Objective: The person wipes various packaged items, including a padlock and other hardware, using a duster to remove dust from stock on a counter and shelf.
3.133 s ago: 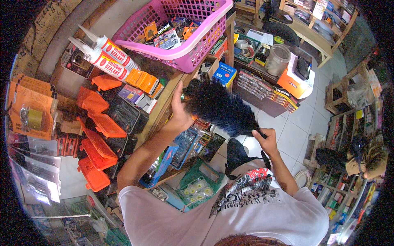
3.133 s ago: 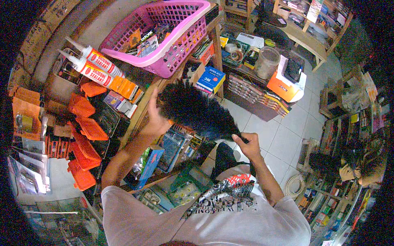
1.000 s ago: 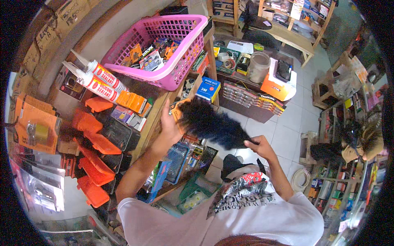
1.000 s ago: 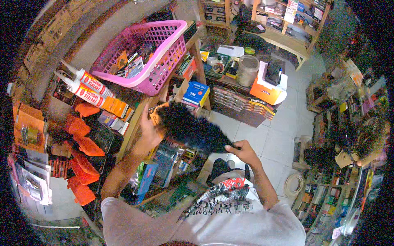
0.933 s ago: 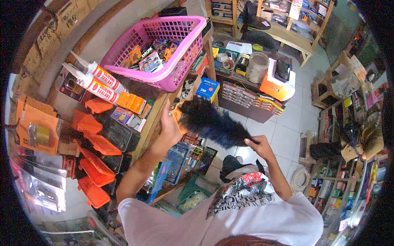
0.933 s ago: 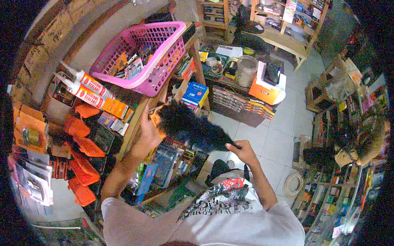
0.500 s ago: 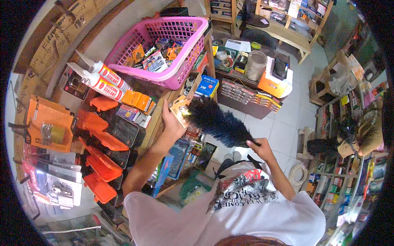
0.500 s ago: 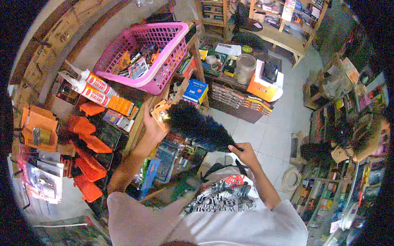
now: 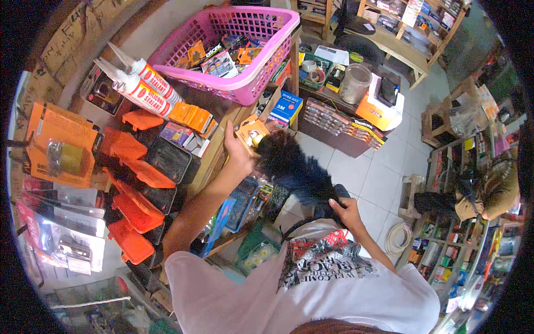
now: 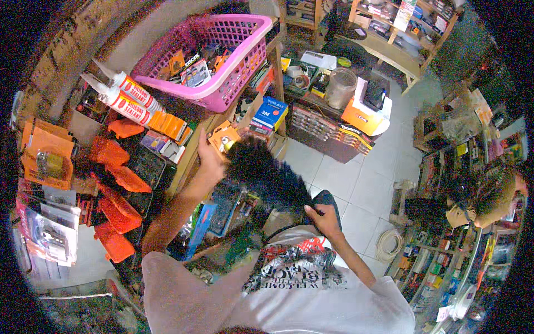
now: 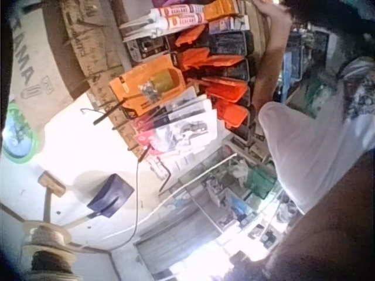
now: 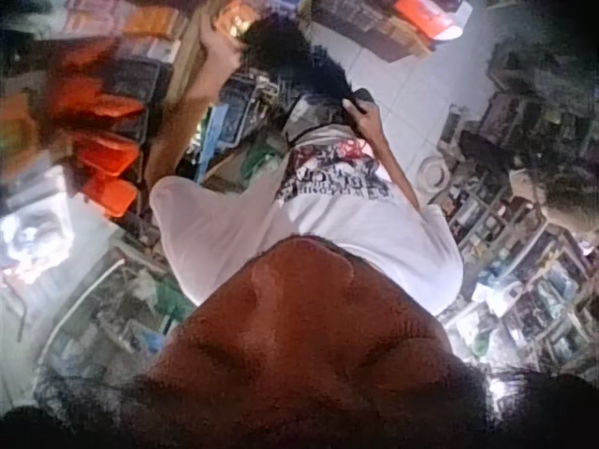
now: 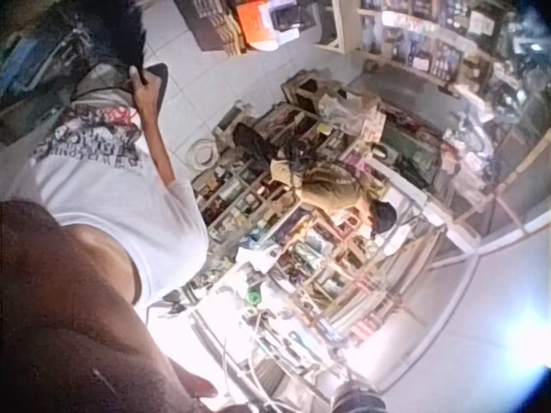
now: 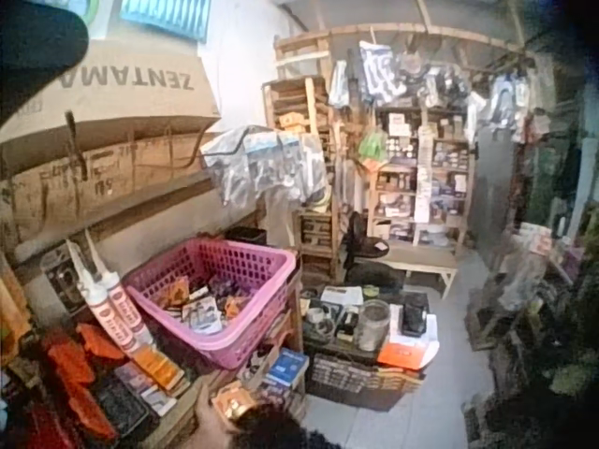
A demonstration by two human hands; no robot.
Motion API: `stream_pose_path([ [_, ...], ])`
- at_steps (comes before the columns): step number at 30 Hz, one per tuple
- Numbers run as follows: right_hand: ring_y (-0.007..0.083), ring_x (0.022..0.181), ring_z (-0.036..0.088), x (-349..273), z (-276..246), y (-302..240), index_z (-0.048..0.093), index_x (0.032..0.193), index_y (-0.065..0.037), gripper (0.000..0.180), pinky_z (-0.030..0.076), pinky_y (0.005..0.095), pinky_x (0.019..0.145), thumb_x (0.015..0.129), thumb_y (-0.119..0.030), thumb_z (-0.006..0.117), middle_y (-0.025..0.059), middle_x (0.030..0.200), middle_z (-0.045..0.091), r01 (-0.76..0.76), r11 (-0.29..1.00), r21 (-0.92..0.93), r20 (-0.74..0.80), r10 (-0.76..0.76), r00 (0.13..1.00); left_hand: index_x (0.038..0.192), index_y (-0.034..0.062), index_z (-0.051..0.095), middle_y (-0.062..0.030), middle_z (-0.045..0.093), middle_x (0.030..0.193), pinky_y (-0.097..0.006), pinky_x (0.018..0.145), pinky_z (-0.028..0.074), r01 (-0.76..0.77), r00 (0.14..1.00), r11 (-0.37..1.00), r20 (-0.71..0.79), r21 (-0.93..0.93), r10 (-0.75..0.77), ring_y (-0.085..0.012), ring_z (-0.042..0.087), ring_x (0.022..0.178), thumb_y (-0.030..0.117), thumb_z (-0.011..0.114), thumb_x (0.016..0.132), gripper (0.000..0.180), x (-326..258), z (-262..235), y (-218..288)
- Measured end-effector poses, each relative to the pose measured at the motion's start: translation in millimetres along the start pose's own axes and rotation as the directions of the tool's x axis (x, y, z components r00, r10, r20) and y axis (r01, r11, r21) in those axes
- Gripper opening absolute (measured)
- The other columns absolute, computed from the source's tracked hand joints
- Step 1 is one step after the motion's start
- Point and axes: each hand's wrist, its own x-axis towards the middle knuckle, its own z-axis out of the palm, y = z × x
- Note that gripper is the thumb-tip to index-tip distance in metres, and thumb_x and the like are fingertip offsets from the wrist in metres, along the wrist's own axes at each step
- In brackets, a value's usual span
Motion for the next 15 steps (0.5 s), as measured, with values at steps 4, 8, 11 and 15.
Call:
stream_pose_path([
  [4, 0.0085, 0.054, 0.045, 5, 4, -8, 0.060, 0.066, 0.004, 0.047, 0.037, 0.0318, 0.050, 0.087, -0.037, 0.065, 0.0047, 0.054, 0.054, 0.142, 0.989, -0.038, 0.060, -0.140, 0.988, 0.119, -0.0040, 0.050, -0.0297, 0.058, 0.114, -0.058, 0.088, 0.046, -0.002, 1.000, 1.000, 0.018, -0.020, 0.002, -0.0468, 0.058, 0.101, 0.073, 0.017, 0.086, 0.090, 1, -2, 2],
  [8, 0.0082, 0.052, 0.041, 12, 10, -13, 0.058, 0.065, 0.004, 0.048, 0.033, 0.0322, 0.048, 0.088, -0.037, 0.065, 0.0022, 0.052, 0.049, 0.145, 0.988, 0.047, 0.016, -0.146, 0.989, 0.118, -0.0026, 0.051, -0.0280, 0.061, 0.109, -0.058, 0.085, 0.047, 0.004, 0.999, 0.999, 0.054, -0.032, -0.002, -0.0463, 0.060, 0.097, 0.074, 0.019, 0.084, 0.090, 2, -2, -1],
  [11, 0.0078, 0.051, 0.037, 17, 12, -16, 0.057, 0.064, 0.004, 0.048, 0.031, 0.0322, 0.046, 0.088, -0.037, 0.066, -0.0001, 0.051, 0.044, 0.081, 0.996, 0.038, 0.051, -0.083, 0.995, 0.117, -0.0005, 0.053, -0.0274, 0.062, 0.106, -0.056, 0.085, 0.048, 0.023, 0.998, 0.997, 0.064, -0.072, -0.019, -0.0446, 0.060, 0.096, 0.075, 0.021, 0.084, 0.088, 2, 4, 0],
  [15, 0.0073, 0.050, 0.042, 22, 15, -32, 0.062, 0.067, 0.004, 0.046, 0.034, 0.0304, 0.047, 0.089, -0.037, 0.064, 0.0013, 0.051, 0.049, 0.086, 0.996, -0.016, 0.061, -0.085, 0.995, 0.114, 0.0019, 0.057, -0.0255, 0.062, 0.104, -0.053, 0.084, 0.049, 0.032, 0.996, 0.993, 0.081, -0.114, -0.023, -0.0420, 0.060, 0.095, 0.075, 0.025, 0.083, 0.085, 6, -1, -2],
])
